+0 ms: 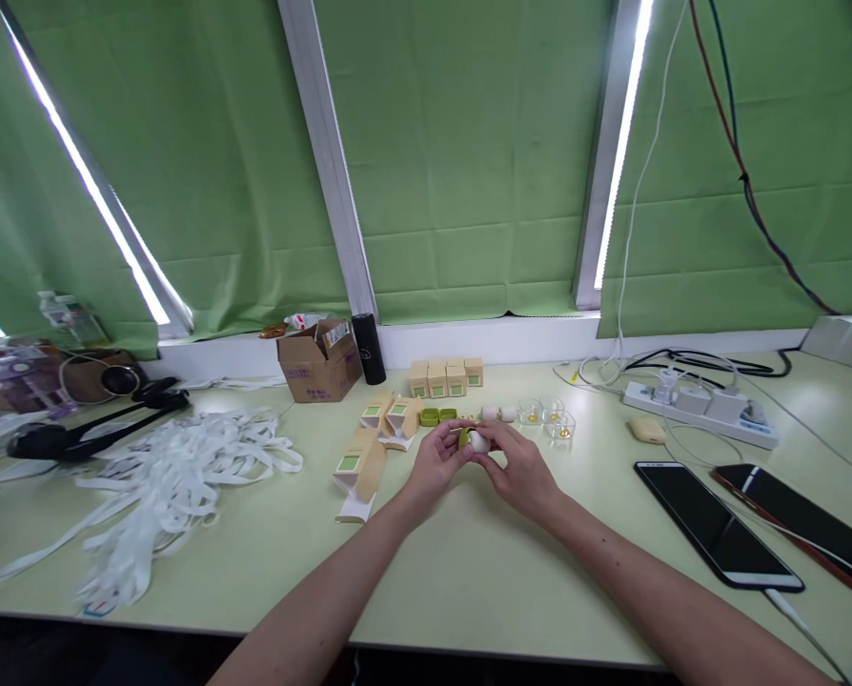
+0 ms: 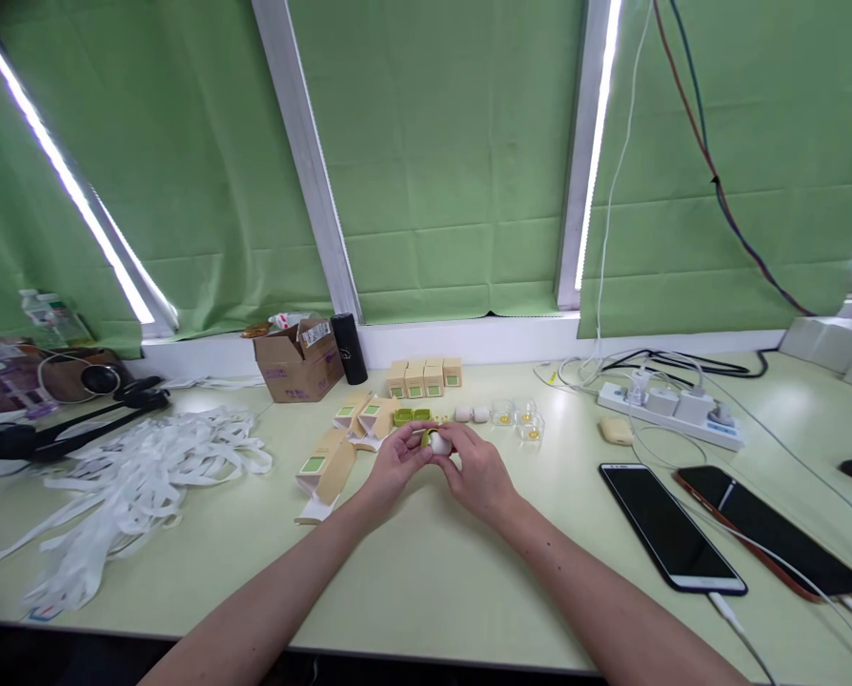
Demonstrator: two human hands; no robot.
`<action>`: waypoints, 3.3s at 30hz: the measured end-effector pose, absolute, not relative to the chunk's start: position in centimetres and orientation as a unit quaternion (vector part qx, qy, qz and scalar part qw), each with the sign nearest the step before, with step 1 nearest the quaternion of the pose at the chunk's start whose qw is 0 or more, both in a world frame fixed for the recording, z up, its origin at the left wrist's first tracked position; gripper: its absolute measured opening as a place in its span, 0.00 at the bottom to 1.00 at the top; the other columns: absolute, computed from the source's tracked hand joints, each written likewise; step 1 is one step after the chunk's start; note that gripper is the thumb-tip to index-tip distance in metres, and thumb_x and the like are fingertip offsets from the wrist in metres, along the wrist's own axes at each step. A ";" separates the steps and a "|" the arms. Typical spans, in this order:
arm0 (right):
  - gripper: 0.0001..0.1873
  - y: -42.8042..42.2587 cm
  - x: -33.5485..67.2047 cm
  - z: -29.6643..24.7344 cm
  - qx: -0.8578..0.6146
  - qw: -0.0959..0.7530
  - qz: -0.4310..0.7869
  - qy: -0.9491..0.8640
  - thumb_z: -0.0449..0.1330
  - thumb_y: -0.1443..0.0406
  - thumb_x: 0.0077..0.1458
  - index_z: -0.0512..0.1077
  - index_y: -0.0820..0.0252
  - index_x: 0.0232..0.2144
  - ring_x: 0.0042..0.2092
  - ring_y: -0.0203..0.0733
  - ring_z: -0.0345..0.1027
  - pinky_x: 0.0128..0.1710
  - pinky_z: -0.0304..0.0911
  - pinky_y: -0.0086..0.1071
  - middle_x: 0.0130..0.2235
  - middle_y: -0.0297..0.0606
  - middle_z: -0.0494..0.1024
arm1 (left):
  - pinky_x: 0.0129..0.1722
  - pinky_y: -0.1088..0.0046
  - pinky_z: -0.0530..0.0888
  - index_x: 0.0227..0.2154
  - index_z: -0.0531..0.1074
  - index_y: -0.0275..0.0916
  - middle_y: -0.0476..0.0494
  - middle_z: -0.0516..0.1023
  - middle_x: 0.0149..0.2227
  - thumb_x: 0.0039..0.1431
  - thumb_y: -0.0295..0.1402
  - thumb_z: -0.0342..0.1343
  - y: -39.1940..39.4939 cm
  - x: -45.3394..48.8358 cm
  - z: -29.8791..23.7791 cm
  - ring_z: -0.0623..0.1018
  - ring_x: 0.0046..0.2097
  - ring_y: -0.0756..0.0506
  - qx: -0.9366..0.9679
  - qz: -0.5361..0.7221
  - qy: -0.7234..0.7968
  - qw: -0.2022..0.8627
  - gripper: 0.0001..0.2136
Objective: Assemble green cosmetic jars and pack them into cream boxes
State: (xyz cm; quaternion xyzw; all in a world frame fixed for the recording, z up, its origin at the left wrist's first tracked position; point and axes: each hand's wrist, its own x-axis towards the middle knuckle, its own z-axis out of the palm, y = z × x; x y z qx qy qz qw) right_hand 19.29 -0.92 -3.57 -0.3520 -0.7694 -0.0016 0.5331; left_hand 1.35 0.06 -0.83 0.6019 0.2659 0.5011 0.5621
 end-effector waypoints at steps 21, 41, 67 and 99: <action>0.15 -0.8 19.2 -3.9 -0.376 0.508 -0.044 -0.774 0.58 0.67 0.65 0.73 0.54 0.53 0.47 0.49 0.79 0.44 0.80 0.44 0.52 0.47 0.79 | 0.57 0.54 0.77 0.60 0.73 0.36 0.34 0.79 0.57 0.55 0.42 0.71 0.2 2.0 -1.4 0.80 0.56 0.36 0.595 0.485 0.292 0.570 0.31; 0.21 -1.2 19.0 -3.2 -0.364 0.501 0.019 -0.785 0.57 0.67 0.66 0.65 0.53 0.60 0.42 0.48 0.77 0.42 0.79 0.45 0.50 0.46 0.78 | 0.54 0.55 0.78 0.60 0.74 0.35 0.34 0.81 0.53 0.57 0.46 0.68 0.6 1.7 -1.7 0.80 0.52 0.37 0.602 0.495 0.298 0.552 0.31; 0.33 -0.1 19.0 -2.5 -0.353 0.628 0.510 -0.469 0.71 0.43 0.48 0.72 0.59 0.45 0.30 0.43 0.78 0.36 0.77 0.40 0.32 0.40 0.84 | 0.61 0.49 0.66 0.59 0.68 0.46 0.39 0.74 0.57 0.62 0.23 0.56 0.0 0.3 -1.0 0.64 0.60 0.35 0.818 0.457 0.345 0.052 0.23; 0.13 0.5 25.3 0.1 -0.748 0.071 -0.086 -0.655 0.55 0.63 0.67 0.78 0.58 0.47 0.43 0.51 0.77 0.34 0.64 0.34 0.48 0.52 0.75 | 0.58 0.53 0.70 0.54 0.71 0.44 0.40 0.77 0.51 0.65 0.34 0.61 0.8 0.3 -1.2 0.68 0.57 0.37 0.777 0.490 0.395 0.028 0.16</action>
